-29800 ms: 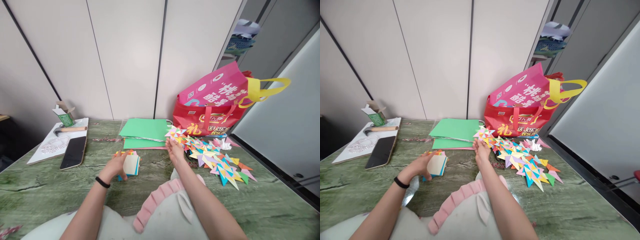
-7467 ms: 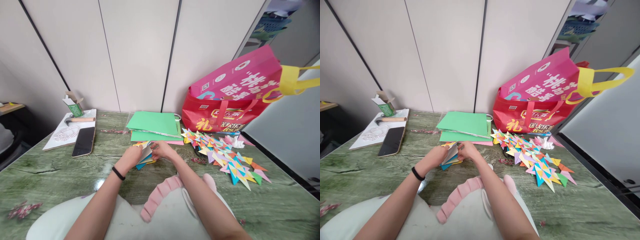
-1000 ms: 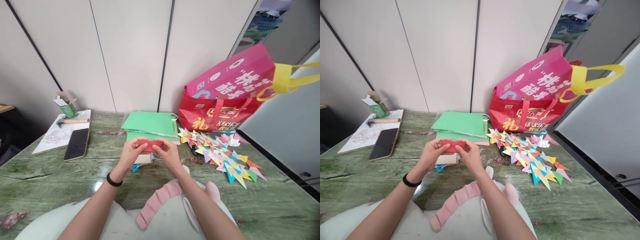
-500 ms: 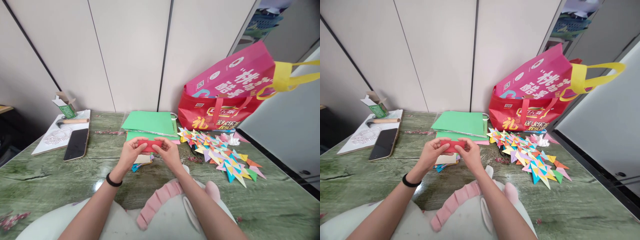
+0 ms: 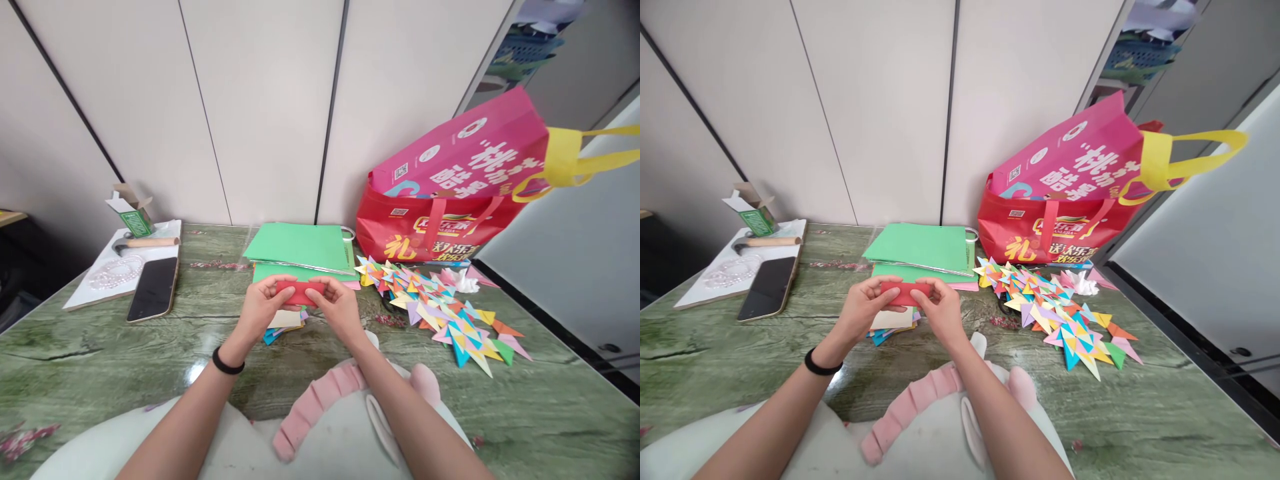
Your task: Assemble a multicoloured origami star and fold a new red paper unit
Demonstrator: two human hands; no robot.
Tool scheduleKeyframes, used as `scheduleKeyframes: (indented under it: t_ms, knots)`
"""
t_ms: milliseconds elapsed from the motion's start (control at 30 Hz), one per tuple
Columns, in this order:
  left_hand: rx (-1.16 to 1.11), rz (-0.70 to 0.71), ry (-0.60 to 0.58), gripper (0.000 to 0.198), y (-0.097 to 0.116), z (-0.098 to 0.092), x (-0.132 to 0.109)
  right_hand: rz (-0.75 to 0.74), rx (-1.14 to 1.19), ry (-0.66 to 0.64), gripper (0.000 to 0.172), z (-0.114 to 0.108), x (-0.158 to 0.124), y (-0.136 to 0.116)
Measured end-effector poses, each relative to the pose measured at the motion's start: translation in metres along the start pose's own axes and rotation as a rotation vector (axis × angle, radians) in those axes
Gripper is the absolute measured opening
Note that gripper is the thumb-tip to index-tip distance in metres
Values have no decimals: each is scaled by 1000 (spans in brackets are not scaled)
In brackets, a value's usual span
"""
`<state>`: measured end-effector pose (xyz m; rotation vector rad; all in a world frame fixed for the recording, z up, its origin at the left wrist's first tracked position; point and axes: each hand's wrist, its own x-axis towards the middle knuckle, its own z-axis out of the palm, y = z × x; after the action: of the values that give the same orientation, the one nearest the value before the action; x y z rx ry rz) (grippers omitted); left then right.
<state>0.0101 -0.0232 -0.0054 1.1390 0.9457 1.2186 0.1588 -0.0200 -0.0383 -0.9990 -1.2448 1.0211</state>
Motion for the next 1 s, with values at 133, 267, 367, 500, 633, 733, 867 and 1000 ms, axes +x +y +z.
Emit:
scheduleKeyframes:
  t_ms: [133, 267, 367, 500, 633, 733, 867, 1000]
  knots:
    - [9, 11, 7, 35, 0, 0, 1, 8, 4, 9, 30, 0, 1, 0]
    - [-4, 6, 2, 33, 0, 0, 0, 18, 30, 4, 29, 0, 0, -1]
    - [-11, 9, -4, 33, 0, 0, 0, -6, 16, 14, 27, 0, -1, -2]
    - [0, 11, -5, 34, -1, -1, 0, -25, 7, -2, 26, 0, -1, -3]
    - [-2, 8, 5, 35, 0, 0, -1, -3, 15, -9, 27, 0, -1, -4]
    - [-6, 9, 2, 35, 1, 0, -1, -2, 21, -11, 27, 0, -1, -4]
    - [-3, 16, 0, 34, 1, 0, -1, -1, 12, -11, 27, 0, -1, -5]
    - [6, 13, 2, 36, 1, 0, -1, 4, 25, -9, 28, 1, -1, -4]
